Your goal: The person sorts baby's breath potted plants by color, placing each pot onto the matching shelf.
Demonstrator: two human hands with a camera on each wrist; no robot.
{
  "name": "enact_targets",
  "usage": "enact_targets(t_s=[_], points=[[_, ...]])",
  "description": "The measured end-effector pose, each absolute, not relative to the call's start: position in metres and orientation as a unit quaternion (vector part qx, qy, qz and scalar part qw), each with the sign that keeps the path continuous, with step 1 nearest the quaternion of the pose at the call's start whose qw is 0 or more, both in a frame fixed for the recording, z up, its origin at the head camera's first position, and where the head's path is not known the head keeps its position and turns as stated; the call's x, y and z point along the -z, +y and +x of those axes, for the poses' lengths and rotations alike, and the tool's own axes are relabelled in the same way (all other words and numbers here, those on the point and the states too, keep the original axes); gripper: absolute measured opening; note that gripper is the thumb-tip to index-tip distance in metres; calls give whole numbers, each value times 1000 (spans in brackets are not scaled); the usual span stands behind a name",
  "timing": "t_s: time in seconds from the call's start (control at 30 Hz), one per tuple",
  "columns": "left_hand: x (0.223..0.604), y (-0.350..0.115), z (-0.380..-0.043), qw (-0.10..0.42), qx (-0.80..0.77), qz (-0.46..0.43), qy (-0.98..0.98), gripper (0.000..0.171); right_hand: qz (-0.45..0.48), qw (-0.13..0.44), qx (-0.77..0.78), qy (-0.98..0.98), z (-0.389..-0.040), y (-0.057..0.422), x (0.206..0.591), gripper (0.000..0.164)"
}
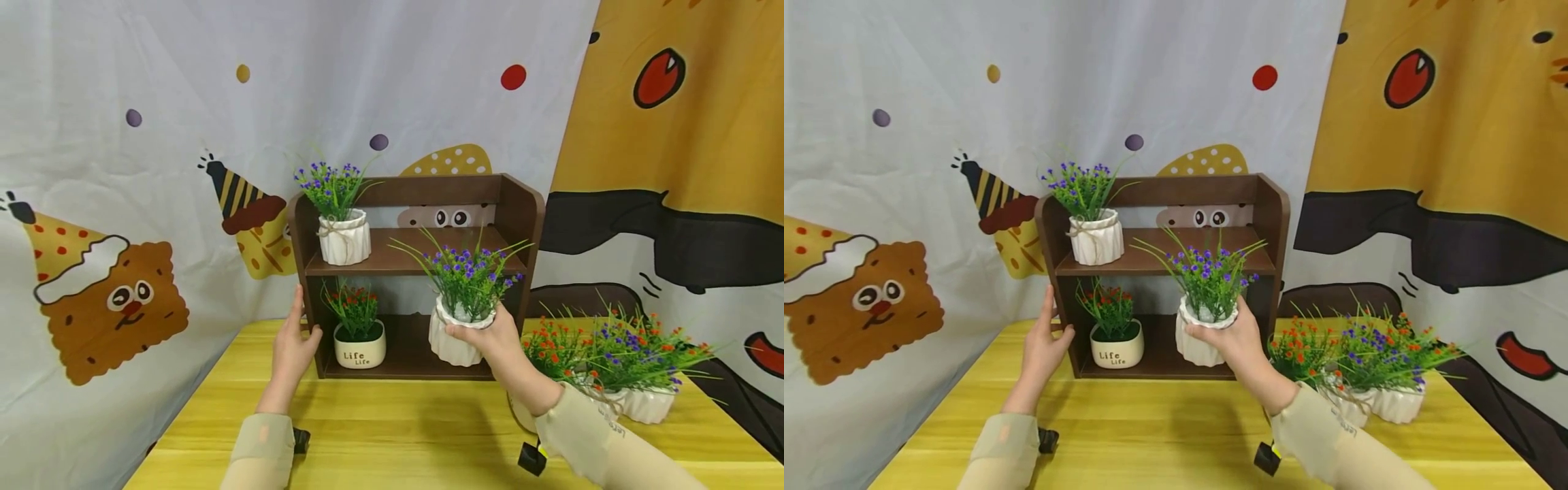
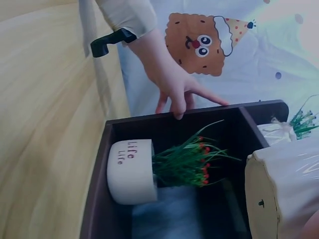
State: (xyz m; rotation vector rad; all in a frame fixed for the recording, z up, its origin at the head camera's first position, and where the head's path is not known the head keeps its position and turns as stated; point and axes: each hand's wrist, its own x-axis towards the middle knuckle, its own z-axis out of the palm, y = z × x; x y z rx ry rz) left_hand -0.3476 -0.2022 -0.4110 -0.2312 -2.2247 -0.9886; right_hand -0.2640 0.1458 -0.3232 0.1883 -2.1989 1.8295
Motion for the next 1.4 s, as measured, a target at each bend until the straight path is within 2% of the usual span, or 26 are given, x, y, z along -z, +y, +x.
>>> enact_targets(t_s=[0.3, 0.7, 1.0, 1.4], points=[[410, -203, -348, 332, 386, -91, -856, 94, 101, 149, -623, -761, -264, 143, 306, 79], [411, -205, -350, 356, 382, -106, -846, 94, 106, 164, -638, -745, -266, 135, 266, 69], [414, -204, -346, 343, 383, -107, -851, 94, 106, 149, -628, -756, -268, 138, 240, 73], [412, -204, -346, 343, 389, -111, -848, 92, 109, 157, -622, -760, -291, 132, 211, 78]])
